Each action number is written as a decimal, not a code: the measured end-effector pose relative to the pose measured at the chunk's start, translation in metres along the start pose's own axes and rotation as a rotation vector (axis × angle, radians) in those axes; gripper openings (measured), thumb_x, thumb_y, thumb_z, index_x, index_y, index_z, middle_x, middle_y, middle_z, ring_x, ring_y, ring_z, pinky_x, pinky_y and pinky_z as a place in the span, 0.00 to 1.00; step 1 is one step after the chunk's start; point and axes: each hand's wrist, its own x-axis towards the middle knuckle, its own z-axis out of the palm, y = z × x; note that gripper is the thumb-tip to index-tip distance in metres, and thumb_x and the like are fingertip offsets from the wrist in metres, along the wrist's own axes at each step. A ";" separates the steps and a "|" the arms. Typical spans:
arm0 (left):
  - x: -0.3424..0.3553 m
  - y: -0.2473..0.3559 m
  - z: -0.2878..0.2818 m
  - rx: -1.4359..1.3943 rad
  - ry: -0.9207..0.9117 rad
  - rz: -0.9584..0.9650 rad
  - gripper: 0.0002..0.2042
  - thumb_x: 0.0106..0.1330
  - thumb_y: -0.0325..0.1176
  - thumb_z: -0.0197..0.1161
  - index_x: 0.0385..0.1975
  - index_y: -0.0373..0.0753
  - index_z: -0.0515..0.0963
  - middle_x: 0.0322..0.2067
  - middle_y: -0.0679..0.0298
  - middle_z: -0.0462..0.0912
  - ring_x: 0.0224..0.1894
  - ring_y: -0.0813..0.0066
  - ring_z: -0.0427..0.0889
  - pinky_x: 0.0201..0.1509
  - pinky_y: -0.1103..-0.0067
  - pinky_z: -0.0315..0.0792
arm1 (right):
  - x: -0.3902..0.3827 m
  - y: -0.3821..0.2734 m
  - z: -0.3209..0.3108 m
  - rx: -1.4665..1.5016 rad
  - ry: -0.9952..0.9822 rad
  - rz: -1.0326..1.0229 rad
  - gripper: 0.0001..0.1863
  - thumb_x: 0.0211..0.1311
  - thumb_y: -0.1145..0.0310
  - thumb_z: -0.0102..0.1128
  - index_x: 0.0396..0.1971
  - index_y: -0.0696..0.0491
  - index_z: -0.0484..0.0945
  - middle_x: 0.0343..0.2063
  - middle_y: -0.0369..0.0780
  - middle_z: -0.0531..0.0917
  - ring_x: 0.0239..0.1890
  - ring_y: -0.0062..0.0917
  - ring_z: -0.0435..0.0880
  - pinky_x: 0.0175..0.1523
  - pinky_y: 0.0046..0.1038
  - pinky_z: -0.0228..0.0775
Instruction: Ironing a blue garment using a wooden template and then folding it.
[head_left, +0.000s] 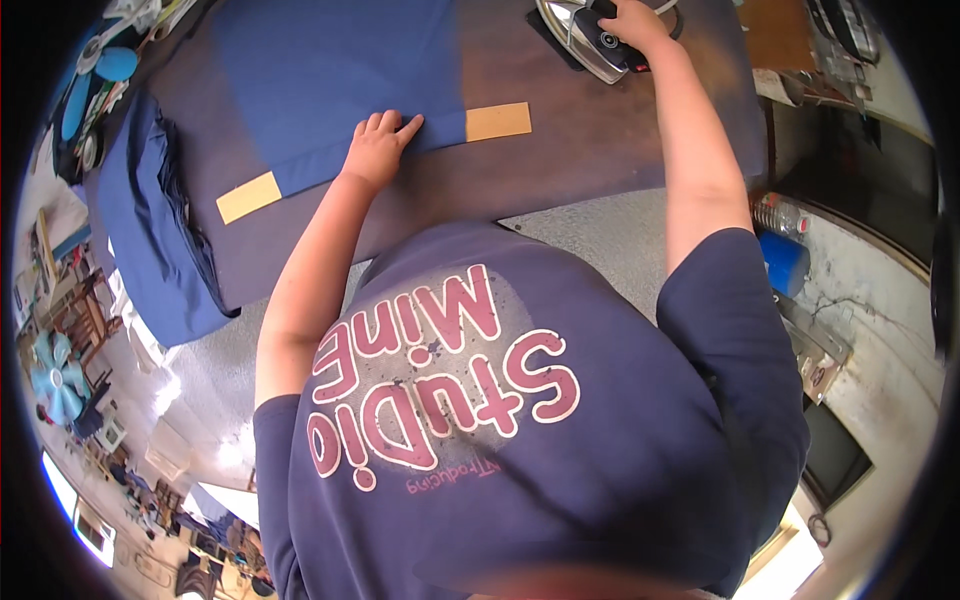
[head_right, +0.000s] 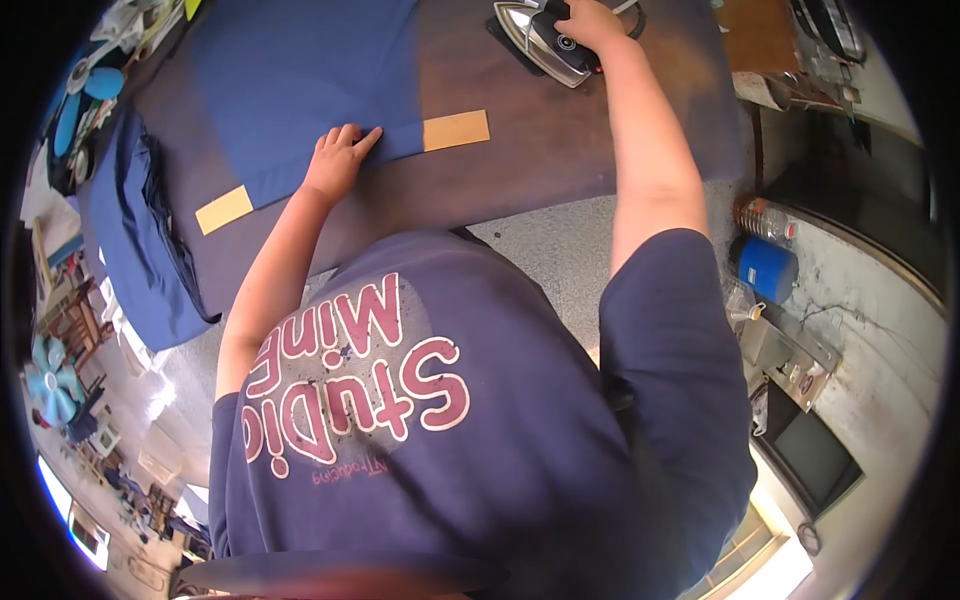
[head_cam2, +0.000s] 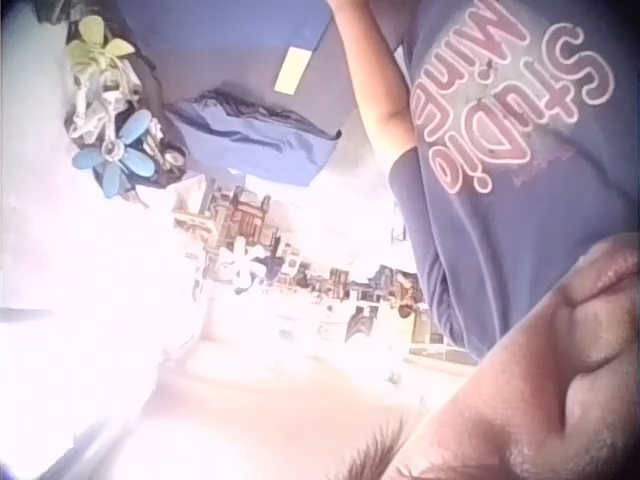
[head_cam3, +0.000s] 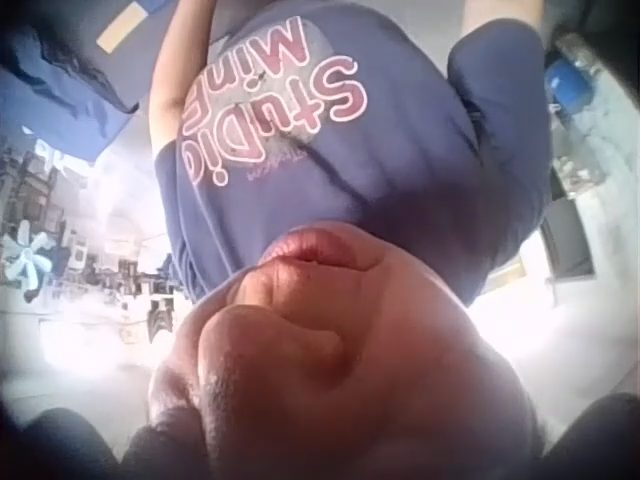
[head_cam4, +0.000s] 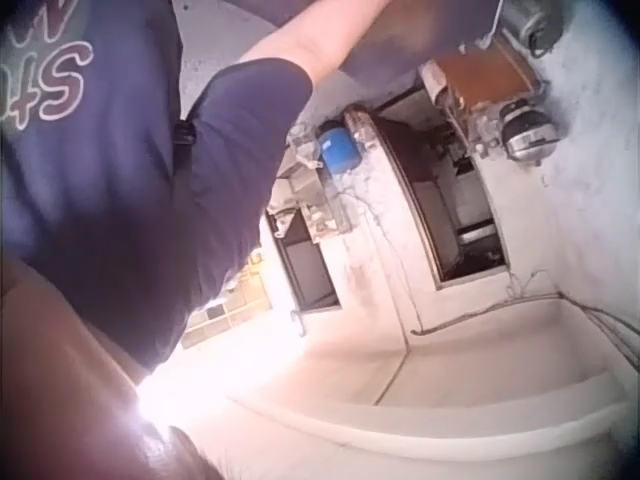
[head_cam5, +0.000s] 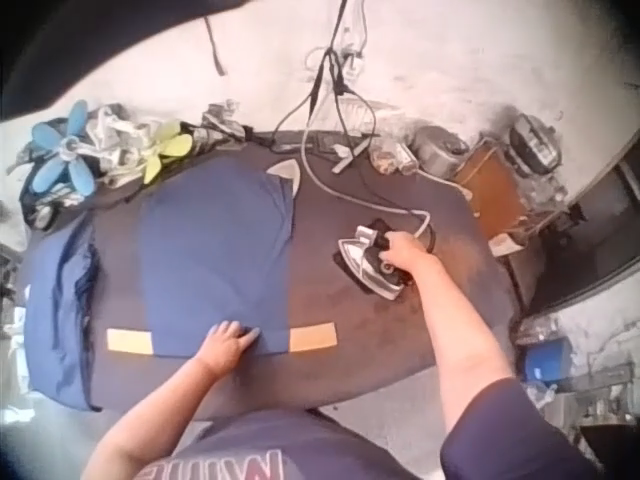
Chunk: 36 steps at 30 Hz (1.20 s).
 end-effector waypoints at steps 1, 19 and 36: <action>0.001 0.000 -0.001 0.003 -0.004 -0.010 0.27 0.59 0.22 0.50 0.60 0.51 0.70 0.45 0.63 0.72 0.50 0.65 0.71 0.56 0.71 0.65 | -0.004 -0.006 0.002 0.004 -0.005 -0.009 0.14 0.47 0.64 0.62 0.33 0.56 0.80 0.31 0.50 0.83 0.39 0.42 0.83 0.44 0.39 0.73; -0.003 -0.010 0.005 -0.183 0.063 -0.096 0.22 0.60 0.26 0.57 0.57 0.44 0.71 0.49 0.62 0.73 0.54 0.63 0.71 0.58 0.69 0.65 | -0.094 -0.142 0.110 -0.237 -0.269 -0.652 0.12 0.51 0.70 0.61 0.36 0.53 0.75 0.29 0.43 0.83 0.34 0.40 0.83 0.40 0.40 0.75; -0.050 -0.127 -0.009 -0.490 0.002 -0.373 0.06 0.59 0.33 0.63 0.35 0.43 0.82 0.35 0.62 0.82 0.42 0.63 0.79 0.47 0.71 0.72 | -0.088 -0.165 0.122 -0.256 -0.296 -0.634 0.32 0.54 0.35 0.54 0.38 0.52 0.75 0.31 0.42 0.83 0.38 0.38 0.83 0.41 0.38 0.74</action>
